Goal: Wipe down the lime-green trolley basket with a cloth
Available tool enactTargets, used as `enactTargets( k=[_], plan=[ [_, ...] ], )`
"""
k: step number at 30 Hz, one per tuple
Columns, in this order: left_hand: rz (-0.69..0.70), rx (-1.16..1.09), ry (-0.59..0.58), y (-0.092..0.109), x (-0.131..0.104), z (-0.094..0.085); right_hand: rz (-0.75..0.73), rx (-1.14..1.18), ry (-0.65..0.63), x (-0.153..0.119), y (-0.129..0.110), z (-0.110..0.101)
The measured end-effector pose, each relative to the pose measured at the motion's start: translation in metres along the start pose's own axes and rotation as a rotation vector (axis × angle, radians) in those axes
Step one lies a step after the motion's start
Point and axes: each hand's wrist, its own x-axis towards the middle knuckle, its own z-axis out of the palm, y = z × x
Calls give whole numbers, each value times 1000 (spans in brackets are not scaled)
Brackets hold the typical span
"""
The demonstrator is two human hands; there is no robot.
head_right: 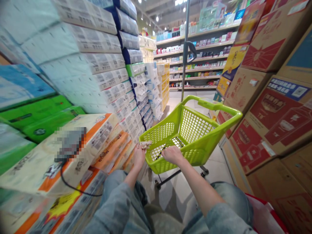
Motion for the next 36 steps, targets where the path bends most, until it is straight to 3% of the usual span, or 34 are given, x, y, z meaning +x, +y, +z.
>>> enactTargets(
  k=[3,9,12,16,20,24,31,36],
  plan=[
    [-16,36,54,2,-25,-1,5,-6,1,2,-1,0],
    [59,137,-70,11,-60,-15,-5,-24,22,4,-3,1],
    [100,172,-111,11,-55,-23,-26,-26,27,3,-2,2],
    [113,167,-139,7,-28,-30,-25,-17,31,5,-4,2],
    [122,145,-63,5,-10,-29,-14,-4,43,8,-5,3],
    [315,78,42,1,-17,-22,-18,-3,33,10,-2,5],
    [676,-144,-139,-15,-55,-22,19,-18,2,9,9,7],
    [795,-85,-127,-5,-61,-28,37,-24,0,6,20,8]
  ],
)
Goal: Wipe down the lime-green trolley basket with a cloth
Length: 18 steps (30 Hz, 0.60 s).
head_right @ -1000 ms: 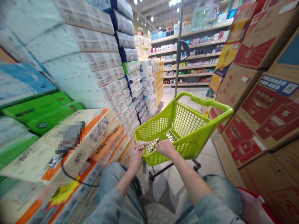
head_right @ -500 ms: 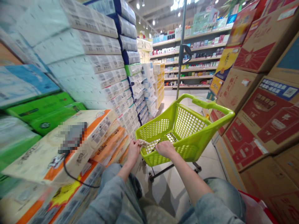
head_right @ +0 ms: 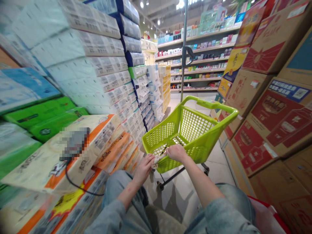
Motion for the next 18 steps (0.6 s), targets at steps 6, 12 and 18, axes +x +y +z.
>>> enactTargets(
  k=[6,12,18],
  plan=[
    [187,38,-177,-9,25,-10,-35,2,-24,-3,14,-2],
    [160,4,-138,-37,19,-7,-33,2,-26,1,13,-1],
    [-201,-170,38,-47,5,3,-24,1,-26,7,3,-2]
  ],
)
